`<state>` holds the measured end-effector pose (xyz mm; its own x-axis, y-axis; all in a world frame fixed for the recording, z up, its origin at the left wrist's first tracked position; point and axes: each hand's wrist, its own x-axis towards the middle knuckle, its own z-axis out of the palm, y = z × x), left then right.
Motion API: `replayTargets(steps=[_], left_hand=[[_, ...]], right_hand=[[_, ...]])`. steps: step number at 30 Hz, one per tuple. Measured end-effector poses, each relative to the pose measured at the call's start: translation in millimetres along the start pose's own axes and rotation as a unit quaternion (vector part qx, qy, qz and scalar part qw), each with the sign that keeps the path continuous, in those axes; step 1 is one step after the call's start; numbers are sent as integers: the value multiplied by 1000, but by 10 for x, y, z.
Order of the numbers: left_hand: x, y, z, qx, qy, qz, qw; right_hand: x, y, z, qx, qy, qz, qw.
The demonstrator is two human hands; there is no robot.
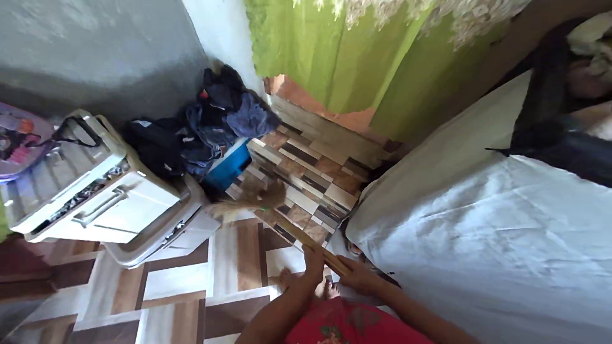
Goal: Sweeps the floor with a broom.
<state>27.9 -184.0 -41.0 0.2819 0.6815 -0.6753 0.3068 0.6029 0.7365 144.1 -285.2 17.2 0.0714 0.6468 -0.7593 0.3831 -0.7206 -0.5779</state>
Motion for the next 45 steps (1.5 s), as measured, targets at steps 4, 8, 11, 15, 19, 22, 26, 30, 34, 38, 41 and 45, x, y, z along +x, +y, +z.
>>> replayTargets(steps=[4, 8, 11, 15, 19, 22, 26, 30, 34, 38, 41, 45], left_hand=[[-2, 556, 52, 12, -57, 147, 987], [177, 1056, 139, 68, -156, 190, 967], [342, 1129, 122, 81, -210, 140, 964], [481, 874, -56, 82, -196, 54, 976], [400, 640, -251, 76, -139, -1, 987], [306, 648, -215, 67, -128, 98, 985], [204, 1278, 11, 59, -170, 249, 952], [122, 1921, 126, 106, -227, 247, 936], [69, 1765, 23, 177, -251, 213, 927], [77, 1114, -393, 256, -300, 94, 914], [138, 672, -859, 313, -299, -7, 902], [312, 299, -1488, 339, -245, -62, 906]], right_hand=[[-272, -271, -208, -7, 121, -32, 992], [-234, -424, -133, 14, 242, -18, 970], [-107, -615, 3, 63, 243, 27, 968], [52, -725, 145, 96, 173, 56, 979], [158, -494, 284, 126, 126, 34, 983], [49, -350, 208, 113, 152, -9, 982], [-162, -551, -298, 166, 219, -98, 956], [-273, -1194, -972, 278, 303, -170, 896], [-359, -1683, -1685, 406, 397, -198, 799], [-296, -1923, -2103, 501, 477, -267, 671], [-145, -2113, -2160, 521, 512, -313, 607], [32, -2384, -2150, 524, 535, -348, 564]])
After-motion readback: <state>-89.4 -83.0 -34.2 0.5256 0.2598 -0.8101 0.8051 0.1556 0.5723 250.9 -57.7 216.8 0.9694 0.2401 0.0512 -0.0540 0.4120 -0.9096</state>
